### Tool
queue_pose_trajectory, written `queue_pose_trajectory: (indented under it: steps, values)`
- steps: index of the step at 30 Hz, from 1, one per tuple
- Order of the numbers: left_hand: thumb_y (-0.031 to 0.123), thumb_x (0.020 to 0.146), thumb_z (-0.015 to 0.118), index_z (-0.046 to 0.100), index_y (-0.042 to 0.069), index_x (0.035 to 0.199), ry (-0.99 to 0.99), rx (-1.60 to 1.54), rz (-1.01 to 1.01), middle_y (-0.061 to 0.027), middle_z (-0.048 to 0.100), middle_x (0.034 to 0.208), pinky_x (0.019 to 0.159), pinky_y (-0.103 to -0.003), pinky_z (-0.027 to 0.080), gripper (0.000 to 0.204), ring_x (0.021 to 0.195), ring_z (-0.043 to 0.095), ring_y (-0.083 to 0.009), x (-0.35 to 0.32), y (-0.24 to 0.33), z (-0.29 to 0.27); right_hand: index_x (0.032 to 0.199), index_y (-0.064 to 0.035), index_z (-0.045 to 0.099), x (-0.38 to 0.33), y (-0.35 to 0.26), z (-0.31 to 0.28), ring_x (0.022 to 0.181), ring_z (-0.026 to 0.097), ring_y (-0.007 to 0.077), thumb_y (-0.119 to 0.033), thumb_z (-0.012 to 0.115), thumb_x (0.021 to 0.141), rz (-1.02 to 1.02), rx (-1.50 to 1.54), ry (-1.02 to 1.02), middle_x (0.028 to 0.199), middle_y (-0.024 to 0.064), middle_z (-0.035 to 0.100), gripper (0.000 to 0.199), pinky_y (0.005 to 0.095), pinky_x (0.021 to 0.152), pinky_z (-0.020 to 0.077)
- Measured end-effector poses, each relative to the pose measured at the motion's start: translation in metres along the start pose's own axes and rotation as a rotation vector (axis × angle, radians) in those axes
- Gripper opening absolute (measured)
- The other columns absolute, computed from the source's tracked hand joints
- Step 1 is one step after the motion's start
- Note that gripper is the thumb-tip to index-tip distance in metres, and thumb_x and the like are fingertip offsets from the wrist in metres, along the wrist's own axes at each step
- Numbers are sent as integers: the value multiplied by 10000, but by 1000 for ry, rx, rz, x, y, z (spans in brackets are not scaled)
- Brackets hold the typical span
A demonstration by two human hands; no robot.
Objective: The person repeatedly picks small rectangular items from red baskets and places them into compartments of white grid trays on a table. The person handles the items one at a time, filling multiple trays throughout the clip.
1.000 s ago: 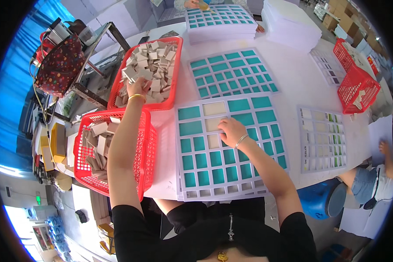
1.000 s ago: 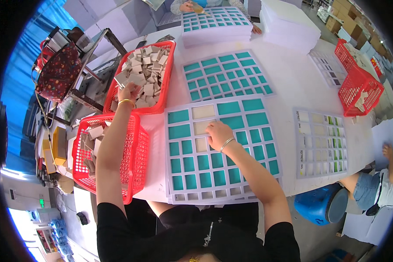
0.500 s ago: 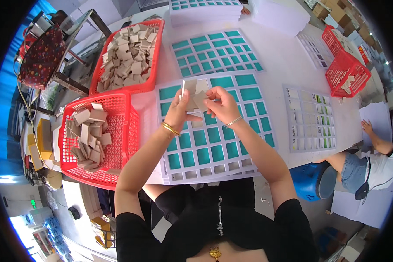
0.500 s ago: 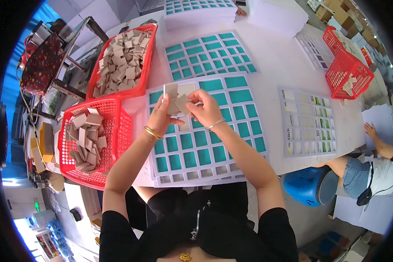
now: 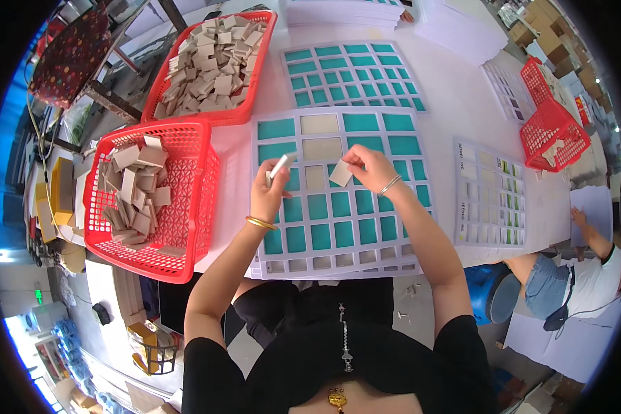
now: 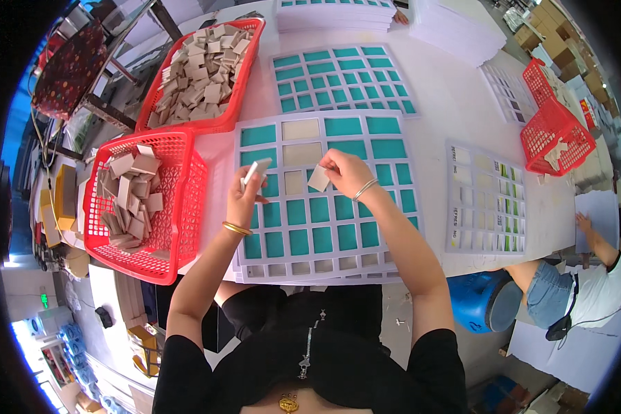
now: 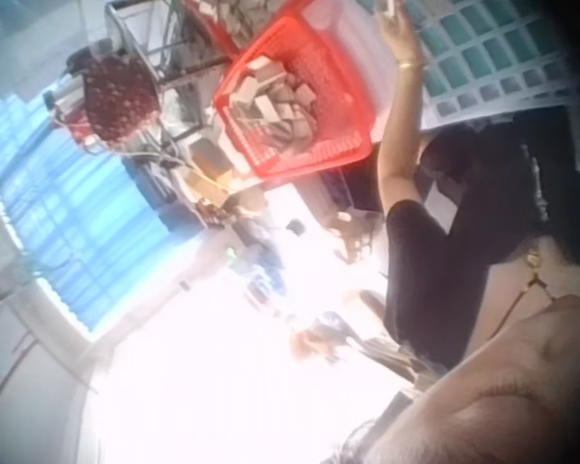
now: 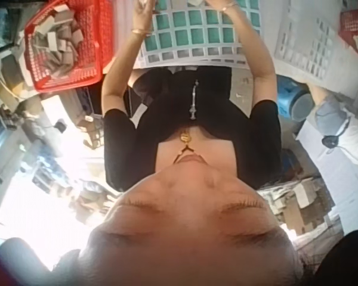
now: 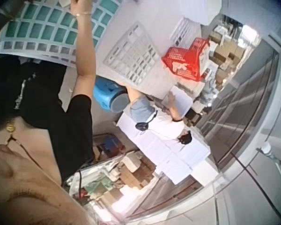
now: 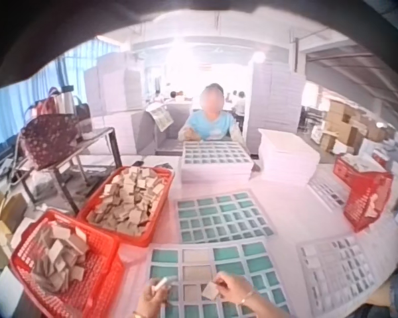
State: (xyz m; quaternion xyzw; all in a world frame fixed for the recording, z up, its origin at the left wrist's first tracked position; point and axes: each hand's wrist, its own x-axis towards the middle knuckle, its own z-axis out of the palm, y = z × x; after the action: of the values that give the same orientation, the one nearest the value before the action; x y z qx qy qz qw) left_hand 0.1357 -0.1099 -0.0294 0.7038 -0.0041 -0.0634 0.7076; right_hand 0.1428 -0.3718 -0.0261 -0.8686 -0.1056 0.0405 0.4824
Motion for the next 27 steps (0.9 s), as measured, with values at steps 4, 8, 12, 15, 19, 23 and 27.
queue_pose_trajectory:
  steps: [4,8,12,15,19,23,27]
  values:
    - [113,779,676,578,57,996,-15,483,398,-126,566,957,725,-376,483,245,847,562,-279,-6,-2,-9,923,-58,615,13,1,3,795,637,242,-29,608,797,-49,-45,-68,870,91,656,129,331,706,505]
    - [94,701,729,582,82,977,-34,627,519,-122,544,991,733,-391,486,313,873,555,-318,-11,3,-4,880,-75,630,15,10,12,831,608,268,-39,624,766,-261,-371,-21,898,81,624,120,364,739,504]
    - [108,637,778,589,98,986,-38,751,611,-106,537,999,732,-398,494,397,896,550,-312,-12,4,2,937,-86,610,4,-11,22,831,591,274,-63,655,744,-303,-437,120,896,74,600,200,370,731,497]
    - [123,619,792,591,104,1006,-76,745,605,-100,534,993,745,-400,493,436,910,544,-312,-16,4,10,1004,-57,568,-5,-28,28,735,616,216,-108,683,772,-62,-40,110,862,71,613,264,328,653,501]
    - [152,576,824,596,107,1009,-80,641,611,-103,543,1036,738,-397,497,491,936,548,-315,-17,-2,25,1047,0,517,-23,-58,30,605,594,96,-156,685,825,210,513,-131,828,74,627,318,232,499,458]
    - [181,529,848,592,110,1003,-154,533,497,-92,569,1033,719,-391,502,544,946,561,-303,-23,4,26,1039,-5,525,-26,-34,16,628,580,72,-116,674,816,229,558,38,846,69,631,291,197,453,424]
    - [235,526,853,575,105,960,-301,765,613,-72,602,968,724,-354,496,532,905,566,-289,-24,8,17,1031,-26,537,-37,-21,-4,610,542,54,-101,656,830,245,497,142,838,46,617,245,185,431,371]
